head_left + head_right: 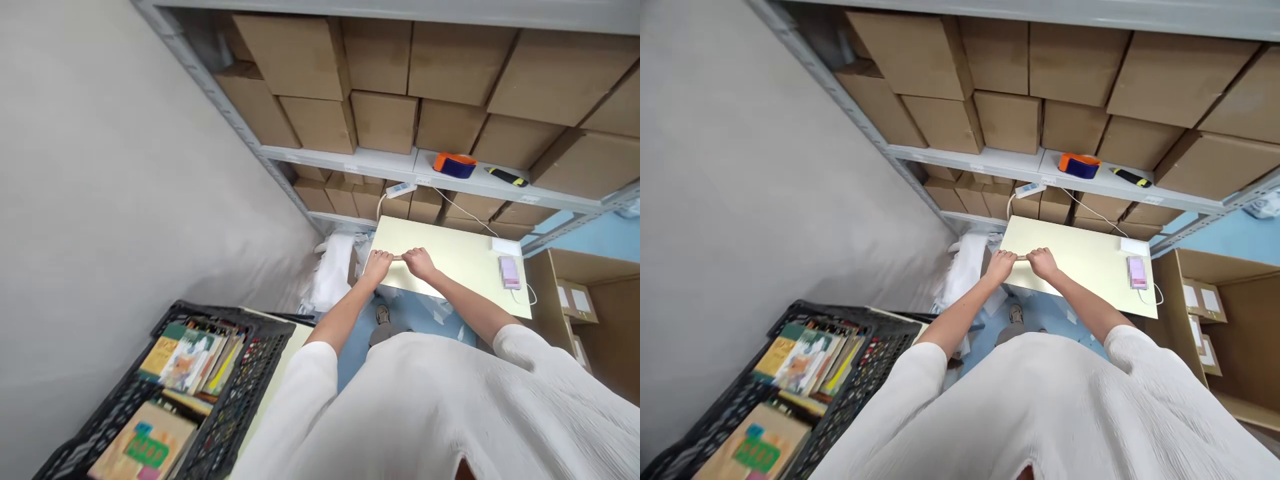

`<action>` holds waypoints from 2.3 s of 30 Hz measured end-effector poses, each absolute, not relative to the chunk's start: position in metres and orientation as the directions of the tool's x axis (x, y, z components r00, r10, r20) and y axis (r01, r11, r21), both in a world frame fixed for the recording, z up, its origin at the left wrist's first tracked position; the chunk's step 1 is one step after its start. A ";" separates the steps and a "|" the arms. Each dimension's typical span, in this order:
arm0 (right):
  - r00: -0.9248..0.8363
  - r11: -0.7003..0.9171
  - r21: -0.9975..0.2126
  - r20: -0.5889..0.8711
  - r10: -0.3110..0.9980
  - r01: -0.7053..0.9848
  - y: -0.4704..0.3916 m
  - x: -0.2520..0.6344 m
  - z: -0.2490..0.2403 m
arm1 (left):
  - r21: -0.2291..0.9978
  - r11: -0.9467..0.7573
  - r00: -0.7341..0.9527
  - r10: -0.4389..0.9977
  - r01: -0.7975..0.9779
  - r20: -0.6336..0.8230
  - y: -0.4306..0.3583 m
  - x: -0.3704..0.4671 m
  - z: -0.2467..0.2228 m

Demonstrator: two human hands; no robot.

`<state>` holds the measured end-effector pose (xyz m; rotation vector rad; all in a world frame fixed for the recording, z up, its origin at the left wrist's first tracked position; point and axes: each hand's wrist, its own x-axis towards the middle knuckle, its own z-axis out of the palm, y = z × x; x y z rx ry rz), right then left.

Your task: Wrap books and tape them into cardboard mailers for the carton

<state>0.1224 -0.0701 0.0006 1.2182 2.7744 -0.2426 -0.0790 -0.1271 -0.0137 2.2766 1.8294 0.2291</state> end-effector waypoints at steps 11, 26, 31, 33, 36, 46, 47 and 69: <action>-0.490 0.481 -0.104 -0.258 0.832 0.871 -0.046 0.130 -0.068 | 0.241 -0.451 0.488 0.864 0.859 -0.126 -0.056 -0.084 -0.081; -0.614 0.571 -0.225 -0.295 0.732 0.789 -0.007 0.147 -0.145 | 0.358 -0.456 0.572 0.730 0.815 -0.373 -0.024 -0.093 -0.142; -0.500 0.427 -0.266 -0.368 0.783 0.864 -0.015 0.148 -0.156 | 0.396 -0.392 0.546 0.715 0.830 -0.437 -0.024 -0.098 -0.148; -0.443 0.367 -0.255 -0.390 0.807 0.894 -0.025 0.142 -0.153 | 0.380 -0.374 0.518 0.743 0.846 -0.424 -0.020 -0.097 -0.146; -0.400 0.307 -0.273 -0.422 0.813 0.912 -0.042 0.131 -0.149 | 0.378 -0.337 0.478 0.789 0.862 -0.387 -0.006 -0.094 -0.142; -0.331 0.149 -0.357 -0.527 0.783 0.922 -0.059 0.123 -0.149 | 0.381 -0.258 0.429 0.764 0.888 -0.483 -0.005 -0.084 -0.150; -0.320 0.143 -0.346 -0.534 0.783 0.927 -0.057 0.124 -0.148 | 0.372 -0.255 0.421 0.766 0.892 -0.486 -0.007 -0.084 -0.150; 0.001 -0.328 -0.667 -0.441 0.897 0.669 -0.031 0.146 -0.177 | 0.469 -0.277 0.489 0.761 0.839 -0.426 -0.037 -0.059 -0.147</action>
